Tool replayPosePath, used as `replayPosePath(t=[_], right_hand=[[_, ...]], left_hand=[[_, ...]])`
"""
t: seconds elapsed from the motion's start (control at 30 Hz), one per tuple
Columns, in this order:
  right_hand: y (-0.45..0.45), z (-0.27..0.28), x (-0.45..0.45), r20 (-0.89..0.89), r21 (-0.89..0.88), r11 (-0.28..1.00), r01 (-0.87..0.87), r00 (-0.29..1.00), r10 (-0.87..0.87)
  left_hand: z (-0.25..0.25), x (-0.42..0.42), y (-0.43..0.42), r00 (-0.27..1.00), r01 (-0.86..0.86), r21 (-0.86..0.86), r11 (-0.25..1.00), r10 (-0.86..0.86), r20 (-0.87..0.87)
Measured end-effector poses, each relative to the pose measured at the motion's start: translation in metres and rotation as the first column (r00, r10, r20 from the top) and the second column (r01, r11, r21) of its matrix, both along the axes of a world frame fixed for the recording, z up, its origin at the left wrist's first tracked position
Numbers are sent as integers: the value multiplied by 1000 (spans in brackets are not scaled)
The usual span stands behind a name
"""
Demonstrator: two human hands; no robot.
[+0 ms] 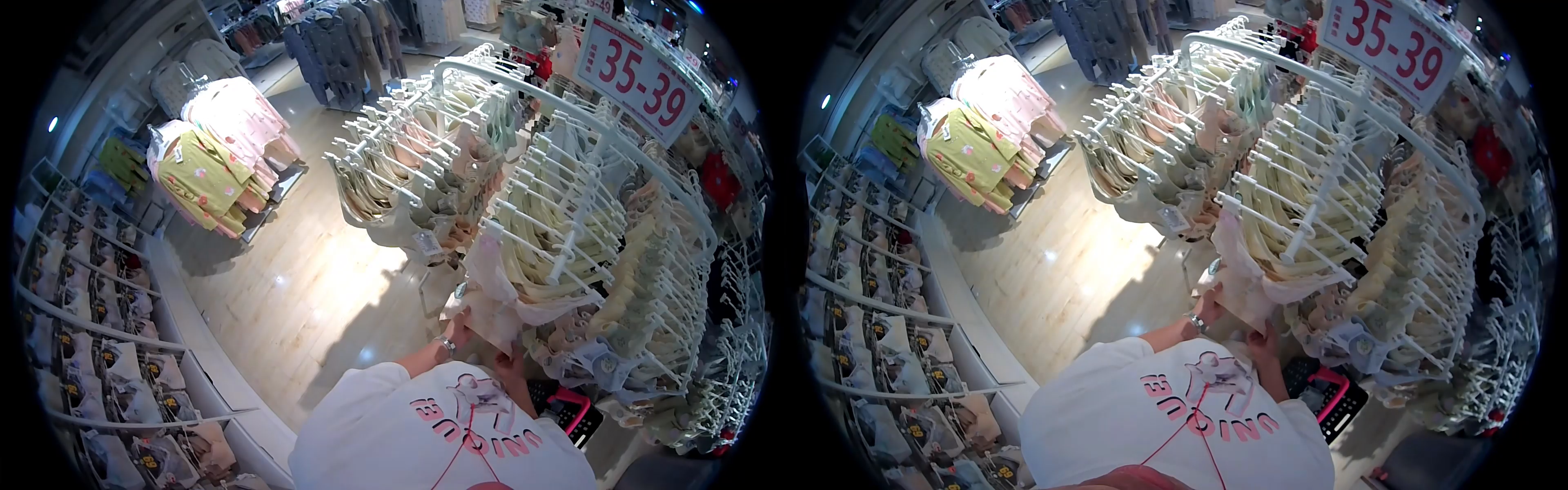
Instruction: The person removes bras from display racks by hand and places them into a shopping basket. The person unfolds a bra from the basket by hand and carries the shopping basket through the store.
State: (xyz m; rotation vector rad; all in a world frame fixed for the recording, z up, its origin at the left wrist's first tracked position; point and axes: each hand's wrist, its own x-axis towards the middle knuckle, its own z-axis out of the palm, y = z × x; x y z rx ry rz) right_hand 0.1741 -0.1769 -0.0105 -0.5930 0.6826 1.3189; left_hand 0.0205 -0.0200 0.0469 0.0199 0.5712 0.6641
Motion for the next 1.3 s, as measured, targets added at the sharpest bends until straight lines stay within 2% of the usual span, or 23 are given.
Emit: replayPosePath(t=[0.1, 0.27, 0.47, 0.57, 0.8, 1.0, 1.1, 1.3], right_hand=[[2, 19, 3, -25, 22, 1000, 15, 1000, -15], [12, 38, -1, 25, 114, 988, 105, 994, -108], [8, 15, 5, 72, 186, 976, 114, 989, -130], [7, 25, 3, 131, 113, 985, 133, 980, -147], [4, 16, 7, 151, 67, 987, 148, 976, -157], [4, 19, 7, 102, 17, 983, 184, 977, -185], [4, 8, 11, 117, -8, 986, 168, 979, -166], [5, -9, 15, 161, -37, 984, 172, 973, -164]], left_hand=[[6, 9, 0, 996, -46, 37, 998, 49, -75], [4, 12, 0, 991, -24, -46, 999, 17, -130], [-7, 10, -4, 989, 35, -17, 999, -37, -143], [-15, 8, -3, 991, 44, -21, 999, -47, -128], [-17, 4, -3, 993, 35, 10, 999, -33, -111], [-16, -10, 0, 992, -71, -35, 997, 67, -105], [-47, -16, 7, 994, -100, -137, 986, 92, -63], [-58, -18, 14, 978, -150, -100, 984, 133, -159]])
